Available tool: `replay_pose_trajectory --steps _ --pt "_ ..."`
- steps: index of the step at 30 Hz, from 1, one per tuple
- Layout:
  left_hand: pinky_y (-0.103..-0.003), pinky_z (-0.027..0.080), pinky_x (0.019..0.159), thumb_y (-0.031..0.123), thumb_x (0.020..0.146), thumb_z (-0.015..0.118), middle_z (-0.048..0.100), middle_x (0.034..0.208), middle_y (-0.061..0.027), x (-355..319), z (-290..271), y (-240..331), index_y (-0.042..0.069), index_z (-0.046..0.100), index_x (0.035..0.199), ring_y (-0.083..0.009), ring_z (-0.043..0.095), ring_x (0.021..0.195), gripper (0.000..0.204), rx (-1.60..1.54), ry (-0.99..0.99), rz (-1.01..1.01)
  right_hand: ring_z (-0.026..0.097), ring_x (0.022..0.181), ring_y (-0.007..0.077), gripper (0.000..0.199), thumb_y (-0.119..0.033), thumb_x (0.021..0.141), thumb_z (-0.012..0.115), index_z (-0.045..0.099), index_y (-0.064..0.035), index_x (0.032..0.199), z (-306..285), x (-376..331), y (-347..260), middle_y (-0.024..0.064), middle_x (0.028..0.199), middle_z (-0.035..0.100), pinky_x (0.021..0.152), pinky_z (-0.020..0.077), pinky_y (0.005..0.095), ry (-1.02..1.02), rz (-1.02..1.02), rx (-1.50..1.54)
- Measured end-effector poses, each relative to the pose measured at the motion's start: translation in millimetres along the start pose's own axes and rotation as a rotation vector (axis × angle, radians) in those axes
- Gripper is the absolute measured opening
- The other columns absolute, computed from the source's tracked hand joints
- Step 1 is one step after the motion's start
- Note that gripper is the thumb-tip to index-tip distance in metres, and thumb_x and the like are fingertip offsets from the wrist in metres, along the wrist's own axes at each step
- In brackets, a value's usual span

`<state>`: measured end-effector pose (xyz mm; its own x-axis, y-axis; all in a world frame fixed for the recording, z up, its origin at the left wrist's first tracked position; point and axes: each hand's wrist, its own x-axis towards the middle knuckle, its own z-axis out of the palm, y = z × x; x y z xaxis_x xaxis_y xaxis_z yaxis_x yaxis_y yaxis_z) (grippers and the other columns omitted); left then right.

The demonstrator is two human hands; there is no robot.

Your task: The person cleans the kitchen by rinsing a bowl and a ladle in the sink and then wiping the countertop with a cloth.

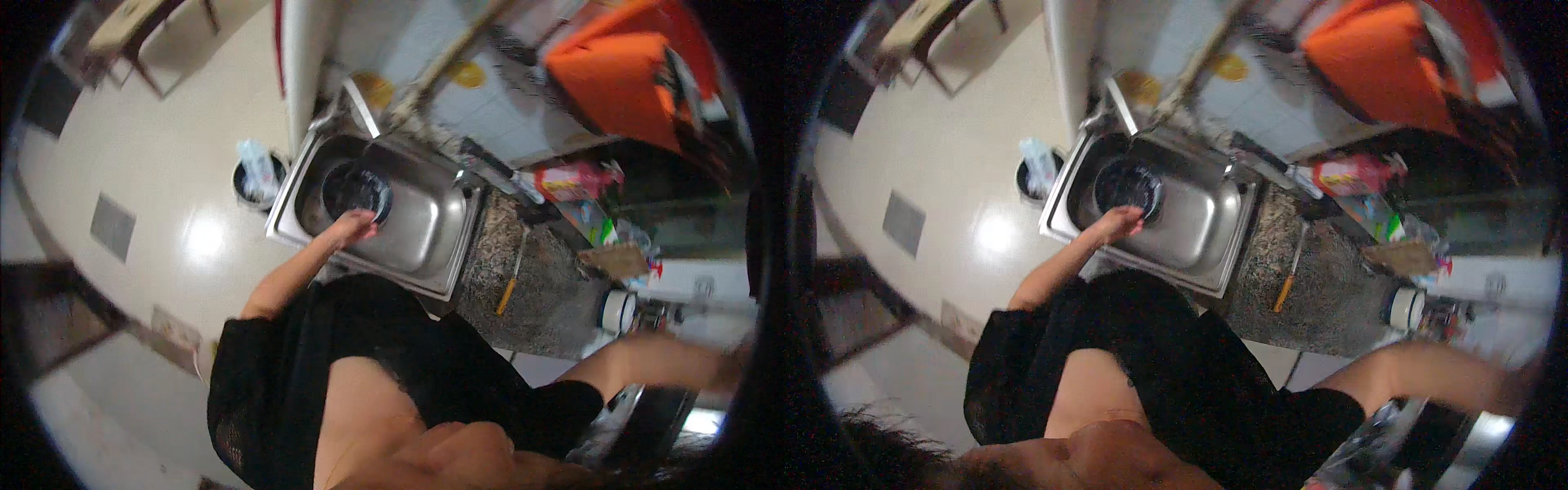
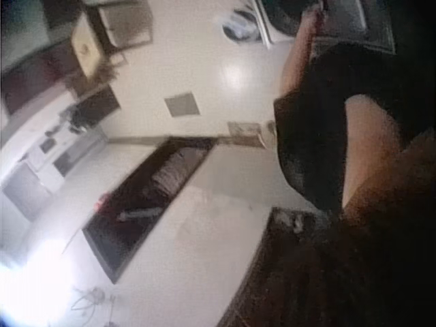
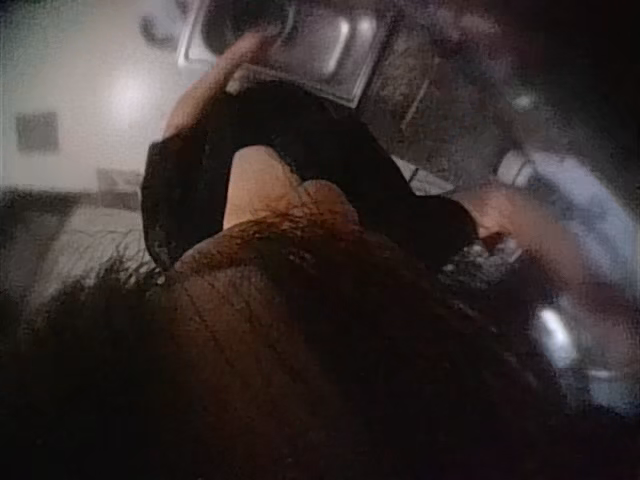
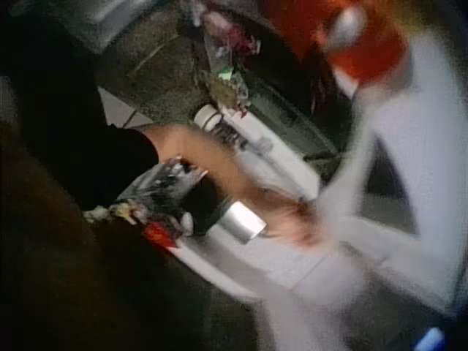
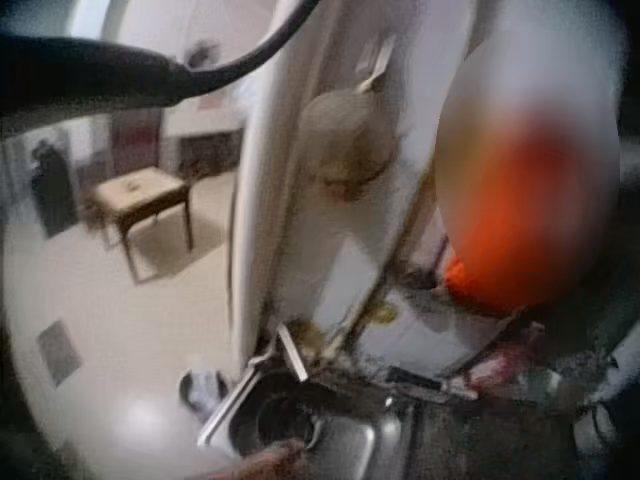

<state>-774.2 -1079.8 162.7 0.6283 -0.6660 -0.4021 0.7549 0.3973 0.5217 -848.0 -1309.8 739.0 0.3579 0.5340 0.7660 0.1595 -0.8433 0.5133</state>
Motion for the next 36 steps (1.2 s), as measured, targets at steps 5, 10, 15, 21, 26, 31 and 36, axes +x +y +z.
replay_pose_trajectory --steps 5,10,15,21,26,31,36 --pt "-0.028 0.044 0.068 0.019 0.076 0.059 0.052 0.094 -0.0068 -37 34 18 0.008 0.040 0.114 -0.0134 0.052 0.080 0.044 0.476 -0.110 0.191 0.055 0.076 0.0221 0.017 -0.014 0.079 0.050 0.054 -0.0026 0.092 69 -113 -68 0.0119 0.085 0.057 0.069 0.0429 0.0318 -0.317 0.423 0.720" --pt "-0.033 0.043 0.073 0.025 0.074 0.061 0.052 0.095 -0.0106 -45 75 8 0.004 0.029 0.120 -0.0189 0.051 0.085 0.059 0.884 -0.161 0.347 0.053 0.075 0.0107 0.018 -0.010 0.083 0.043 0.050 0.0007 0.096 203 -194 -209 0.0055 0.080 0.058 0.063 0.0424 0.0252 -1.280 0.460 1.051" --pt "-0.035 0.046 0.063 0.027 0.079 0.050 0.060 0.074 -0.0166 -25 45 -1 -0.004 0.054 0.084 -0.0238 0.060 0.068 0.032 0.729 0.039 0.049 0.048 0.090 0.0171 0.035 -0.014 0.082 0.049 0.038 -0.0026 0.113 278 -293 -299 0.0081 0.099 0.051 0.077 0.0398 0.0275 -0.998 1.037 1.657" --pt "-0.034 0.046 0.055 0.017 0.072 0.052 0.060 0.064 -0.0108 -1 25 -16 0.000 0.061 0.070 -0.0207 0.059 0.061 0.019 1.175 0.118 0.087 0.050 0.079 0.0169 0.062 -0.041 0.078 0.053 0.023 -0.0102 0.123 270 -360 -337 0.0096 0.098 0.049 0.060 0.0431 0.0289 -1.677 1.704 1.828" --pt "-0.038 0.047 0.065 0.030 0.068 0.061 0.060 0.082 -0.0156 -3 -24 91 -0.003 0.056 0.091 -0.0283 0.059 0.075 0.041 1.497 0.500 -0.136 0.041 0.054 0.0074 0.032 -0.029 0.081 0.053 0.037 -0.0122 0.104 267 -371 -323 0.0049 0.083 0.049 0.045 0.0334 0.0186 -1.762 1.733 1.875" --pt "-0.043 0.043 0.069 0.041 0.080 0.046 0.054 0.087 -0.0274 -1 -65 162 -0.003 0.027 0.109 -0.0413 0.053 0.082 0.056 1.075 1.230 0.535 0.040 0.054 0.0077 0.023 -0.011 0.082 0.049 0.038 -0.0106 0.102 285 -417 -315 0.0094 0.087 0.050 0.045 0.0353 0.0196 -1.688 1.810 1.820" --pt "-0.046 0.042 0.069 0.044 0.083 0.038 0.054 0.081 -0.0302 24 -61 171 -0.005 0.024 0.105 -0.0432 0.053 0.081 0.056 1.021 1.220 0.427 0.042 0.054 0.0084 0.028 -0.008 0.083 0.043 0.030 -0.0076 0.108 293 -398 -314 0.0096 0.084 0.052 0.045 0.0370 0.0200 -1.759 1.644 1.792"
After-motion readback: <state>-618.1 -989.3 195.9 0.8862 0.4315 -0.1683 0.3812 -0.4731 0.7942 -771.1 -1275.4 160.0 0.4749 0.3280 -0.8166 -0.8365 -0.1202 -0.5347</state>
